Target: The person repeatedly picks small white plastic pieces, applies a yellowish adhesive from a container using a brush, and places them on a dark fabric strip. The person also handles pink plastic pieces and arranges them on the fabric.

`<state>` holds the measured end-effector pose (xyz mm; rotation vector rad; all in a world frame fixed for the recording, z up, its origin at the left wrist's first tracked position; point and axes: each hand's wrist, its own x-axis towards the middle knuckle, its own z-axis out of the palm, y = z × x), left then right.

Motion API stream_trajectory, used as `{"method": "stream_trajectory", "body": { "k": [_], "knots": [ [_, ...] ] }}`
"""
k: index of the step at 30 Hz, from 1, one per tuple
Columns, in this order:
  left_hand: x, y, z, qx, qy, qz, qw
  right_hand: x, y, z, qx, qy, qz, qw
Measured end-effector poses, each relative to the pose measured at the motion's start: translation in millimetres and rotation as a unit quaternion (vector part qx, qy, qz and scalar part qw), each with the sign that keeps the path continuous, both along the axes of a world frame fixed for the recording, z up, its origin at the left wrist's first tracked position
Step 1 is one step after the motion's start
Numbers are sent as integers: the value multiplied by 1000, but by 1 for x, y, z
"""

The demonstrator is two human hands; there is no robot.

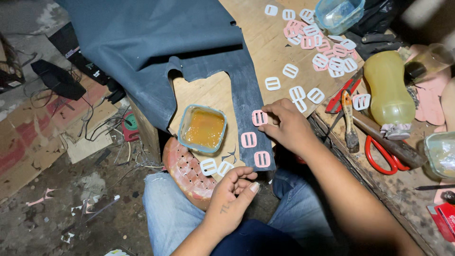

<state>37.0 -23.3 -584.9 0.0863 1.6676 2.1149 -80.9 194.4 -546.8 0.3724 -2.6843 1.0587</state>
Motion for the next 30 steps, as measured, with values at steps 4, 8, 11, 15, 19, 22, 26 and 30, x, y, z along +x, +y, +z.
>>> {"method": "stream_trajectory", "body": {
  "k": [4,8,11,15,19,22,26,30],
  "knots": [
    [-6,0,-2,-20,5,12,1000,-4,0,-5,7,-41,-5,999],
    [-8,1,-2,-28,1,9,1000,-4,0,-5,11,-58,-16,998],
    [-9,2,-1,-32,10,5,999,-5,0,-7,12,-55,-18,998],
    [-11,1,-1,-38,3,4,999,-7,1,-9,17,-79,-30,996],
    [-11,2,-1,-49,6,5,999,-8,3,-12,13,-83,-31,996],
    [-11,2,-2,-55,10,7,998,-9,4,-13,18,-74,-27,997],
    [-11,2,-3,-69,8,6,998,-9,4,-13,18,-77,-28,996],
    [-12,4,-1,-67,6,5,998,-8,3,-12,17,-84,-30,996]
  ]
}}
